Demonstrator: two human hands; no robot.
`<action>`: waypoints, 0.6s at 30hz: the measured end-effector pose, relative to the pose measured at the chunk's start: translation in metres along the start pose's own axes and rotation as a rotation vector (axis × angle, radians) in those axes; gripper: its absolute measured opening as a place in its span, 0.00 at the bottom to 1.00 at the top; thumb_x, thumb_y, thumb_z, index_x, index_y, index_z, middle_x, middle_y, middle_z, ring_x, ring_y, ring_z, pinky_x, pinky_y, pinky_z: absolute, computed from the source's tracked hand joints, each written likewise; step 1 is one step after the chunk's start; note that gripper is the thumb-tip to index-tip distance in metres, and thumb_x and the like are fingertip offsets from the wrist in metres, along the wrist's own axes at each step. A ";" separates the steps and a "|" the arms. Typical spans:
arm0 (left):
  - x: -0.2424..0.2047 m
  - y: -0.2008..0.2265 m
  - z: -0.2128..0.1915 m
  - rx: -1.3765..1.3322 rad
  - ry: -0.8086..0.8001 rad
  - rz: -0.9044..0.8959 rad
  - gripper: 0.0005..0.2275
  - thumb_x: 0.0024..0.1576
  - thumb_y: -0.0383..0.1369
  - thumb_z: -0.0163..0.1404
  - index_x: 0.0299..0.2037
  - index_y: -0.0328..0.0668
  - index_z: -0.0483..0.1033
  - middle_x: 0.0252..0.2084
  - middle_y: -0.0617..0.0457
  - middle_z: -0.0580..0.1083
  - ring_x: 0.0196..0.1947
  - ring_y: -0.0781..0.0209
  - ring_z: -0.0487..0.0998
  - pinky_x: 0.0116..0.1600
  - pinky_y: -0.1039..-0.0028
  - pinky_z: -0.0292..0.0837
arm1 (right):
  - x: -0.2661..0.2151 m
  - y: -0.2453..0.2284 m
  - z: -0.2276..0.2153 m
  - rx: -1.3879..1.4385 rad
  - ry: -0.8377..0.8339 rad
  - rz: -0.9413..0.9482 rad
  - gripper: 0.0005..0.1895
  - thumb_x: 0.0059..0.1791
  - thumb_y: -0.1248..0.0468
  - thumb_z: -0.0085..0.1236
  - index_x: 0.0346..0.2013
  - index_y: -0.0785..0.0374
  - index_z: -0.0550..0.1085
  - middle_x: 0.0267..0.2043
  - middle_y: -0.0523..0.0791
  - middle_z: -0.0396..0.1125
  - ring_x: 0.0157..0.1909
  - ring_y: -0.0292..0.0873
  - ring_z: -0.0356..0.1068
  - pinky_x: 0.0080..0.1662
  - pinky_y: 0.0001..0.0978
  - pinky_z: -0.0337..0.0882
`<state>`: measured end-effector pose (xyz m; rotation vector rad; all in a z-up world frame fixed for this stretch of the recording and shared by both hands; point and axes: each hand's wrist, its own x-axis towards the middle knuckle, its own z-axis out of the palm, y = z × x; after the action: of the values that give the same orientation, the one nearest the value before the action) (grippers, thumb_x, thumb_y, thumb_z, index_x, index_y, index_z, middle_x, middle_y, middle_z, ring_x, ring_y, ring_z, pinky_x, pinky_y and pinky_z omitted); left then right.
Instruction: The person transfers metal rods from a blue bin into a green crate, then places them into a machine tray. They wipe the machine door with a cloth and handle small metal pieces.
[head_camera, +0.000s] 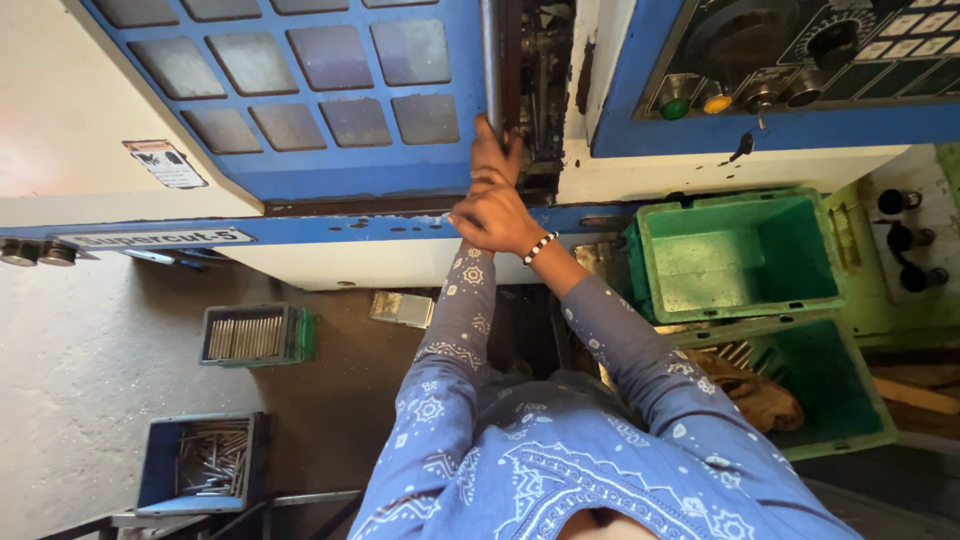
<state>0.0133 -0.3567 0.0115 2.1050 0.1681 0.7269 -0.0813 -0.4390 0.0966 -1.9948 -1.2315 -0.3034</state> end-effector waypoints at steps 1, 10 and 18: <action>0.000 -0.001 0.001 -0.023 -0.013 -0.007 0.18 0.56 0.30 0.57 0.49 0.35 0.62 0.28 0.43 0.75 0.26 0.44 0.80 0.31 0.60 0.74 | 0.000 0.000 0.000 -0.003 0.001 0.001 0.17 0.50 0.53 0.53 0.29 0.60 0.82 0.23 0.48 0.71 0.33 0.47 0.72 0.65 0.48 0.61; 0.002 -0.012 0.007 0.011 -0.008 -0.034 0.21 0.55 0.34 0.58 0.54 0.37 0.62 0.29 0.43 0.77 0.28 0.41 0.81 0.34 0.58 0.76 | 0.001 0.002 0.002 -0.017 0.029 -0.038 0.15 0.50 0.54 0.55 0.29 0.60 0.82 0.23 0.48 0.70 0.33 0.48 0.71 0.64 0.48 0.62; -0.001 -0.019 0.008 0.086 0.007 0.071 0.24 0.55 0.34 0.58 0.56 0.33 0.60 0.31 0.35 0.75 0.29 0.33 0.77 0.33 0.53 0.72 | -0.003 0.005 0.003 0.010 0.060 -0.052 0.14 0.49 0.54 0.56 0.31 0.60 0.82 0.26 0.49 0.71 0.35 0.49 0.71 0.62 0.48 0.63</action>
<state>0.0198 -0.3514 -0.0070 2.1995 0.1315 0.7813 -0.0788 -0.4403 0.0902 -1.9343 -1.2459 -0.3790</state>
